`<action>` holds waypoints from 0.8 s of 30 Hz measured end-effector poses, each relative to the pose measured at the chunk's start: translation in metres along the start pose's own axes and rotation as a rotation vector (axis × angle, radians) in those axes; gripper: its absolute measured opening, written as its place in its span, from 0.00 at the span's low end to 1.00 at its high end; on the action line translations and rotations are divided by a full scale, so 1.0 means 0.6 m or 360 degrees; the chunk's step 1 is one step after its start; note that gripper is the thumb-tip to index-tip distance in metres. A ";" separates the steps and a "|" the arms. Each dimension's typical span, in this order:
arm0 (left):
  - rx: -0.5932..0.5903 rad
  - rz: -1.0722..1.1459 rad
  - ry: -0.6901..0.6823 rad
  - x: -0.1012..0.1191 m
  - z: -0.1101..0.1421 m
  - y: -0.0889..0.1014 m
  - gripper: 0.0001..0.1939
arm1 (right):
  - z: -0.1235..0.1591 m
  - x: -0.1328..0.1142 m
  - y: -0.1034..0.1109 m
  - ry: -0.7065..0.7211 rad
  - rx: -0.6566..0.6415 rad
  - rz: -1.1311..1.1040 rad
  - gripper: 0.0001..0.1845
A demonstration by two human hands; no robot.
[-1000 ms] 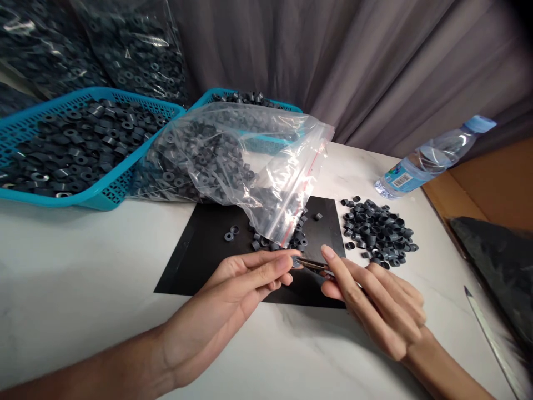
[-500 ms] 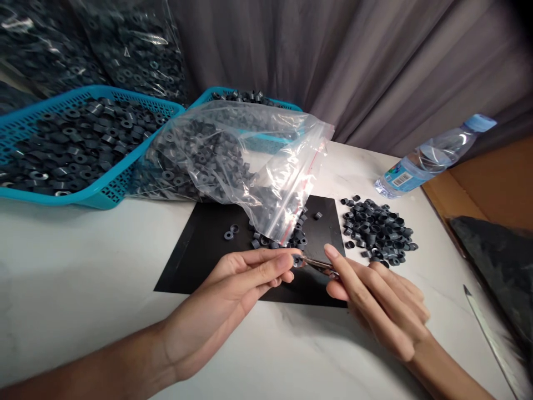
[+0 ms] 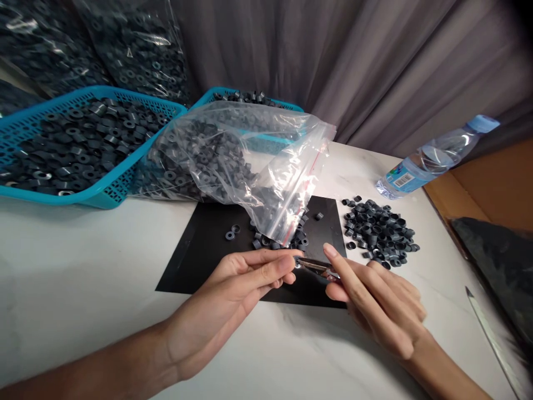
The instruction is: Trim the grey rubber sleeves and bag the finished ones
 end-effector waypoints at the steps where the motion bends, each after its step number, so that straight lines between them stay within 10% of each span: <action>1: 0.0000 0.0002 0.0004 0.000 0.000 0.000 0.07 | -0.001 0.000 0.000 0.0009 0.0002 0.0000 0.29; 24: -0.0042 0.0040 0.0099 -0.007 -0.003 -0.002 0.06 | -0.020 -0.003 0.007 0.0217 -0.0066 -0.0036 0.22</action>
Point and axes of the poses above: each hand's wrist, its own z-axis away from the middle knuckle, its own y-axis out of the back of the hand, x = y × z, the point moved 4 cm from there along -z, towards the middle knuckle, and after that the axes turned 13 degrees about x, right-handed, at the moved point
